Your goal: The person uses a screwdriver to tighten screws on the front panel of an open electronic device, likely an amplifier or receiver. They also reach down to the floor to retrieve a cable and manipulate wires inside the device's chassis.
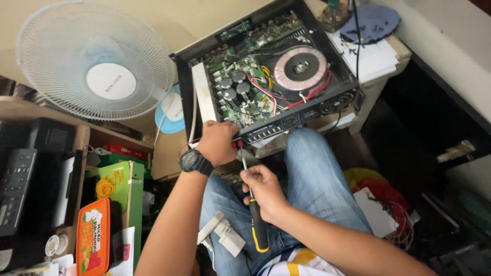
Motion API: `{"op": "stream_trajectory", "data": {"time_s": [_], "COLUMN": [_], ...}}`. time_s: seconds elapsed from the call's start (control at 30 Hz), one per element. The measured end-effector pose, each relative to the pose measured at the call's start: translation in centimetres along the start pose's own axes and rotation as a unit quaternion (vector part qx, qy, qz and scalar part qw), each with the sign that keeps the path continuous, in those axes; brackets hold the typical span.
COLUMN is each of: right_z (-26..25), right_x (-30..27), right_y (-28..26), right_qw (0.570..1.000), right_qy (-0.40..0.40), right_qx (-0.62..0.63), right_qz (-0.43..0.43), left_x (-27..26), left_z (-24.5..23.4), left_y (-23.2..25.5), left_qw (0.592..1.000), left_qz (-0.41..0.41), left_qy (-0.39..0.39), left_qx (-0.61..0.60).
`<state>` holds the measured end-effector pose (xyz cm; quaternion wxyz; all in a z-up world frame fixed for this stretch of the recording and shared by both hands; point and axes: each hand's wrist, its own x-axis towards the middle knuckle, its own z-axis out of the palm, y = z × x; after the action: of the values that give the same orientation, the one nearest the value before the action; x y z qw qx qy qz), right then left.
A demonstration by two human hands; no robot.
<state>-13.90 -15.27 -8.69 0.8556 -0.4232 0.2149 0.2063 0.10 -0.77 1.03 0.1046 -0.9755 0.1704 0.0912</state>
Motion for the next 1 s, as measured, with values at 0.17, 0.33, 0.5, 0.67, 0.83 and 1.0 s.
{"op": "stream_trajectory", "data": {"time_s": [0.17, 0.33, 0.5, 0.67, 0.83, 1.0], "right_z": [0.2, 0.3, 0.9, 1.2, 0.4, -0.9], "right_x": [0.4, 0.4, 0.1, -0.3, 0.5, 1.3], "right_y": [-0.1, -0.7, -1.7, -1.7, -0.7, 0.1], "right_qw": [1.0, 0.999, 1.0, 0.999, 0.998, 0.995], "right_qy": [0.0, -0.011, 0.012, 0.014, 0.026, 0.01], "right_qx": [0.002, -0.018, -0.019, -0.038, -0.056, -0.078], "right_qz": [0.025, 0.041, 0.02, -0.003, -0.028, -0.061], "left_x": [-0.1, -0.1, -0.7, -1.3, -1.9, -2.6], "left_z": [0.0, 0.4, -0.5, -0.4, 1.0, 0.8], "left_y": [0.2, 0.6, 1.0, 0.9, 0.7, 1.0], "left_qw": [1.0, 1.0, 1.0, 0.997, 0.99, 0.985], "left_qz": [0.001, -0.019, 0.001, 0.015, 0.018, 0.026], "left_qy": [0.002, 0.016, 0.027, 0.056, 0.102, 0.136], "left_qx": [-0.011, -0.013, -0.008, -0.056, -0.091, -0.104]}}
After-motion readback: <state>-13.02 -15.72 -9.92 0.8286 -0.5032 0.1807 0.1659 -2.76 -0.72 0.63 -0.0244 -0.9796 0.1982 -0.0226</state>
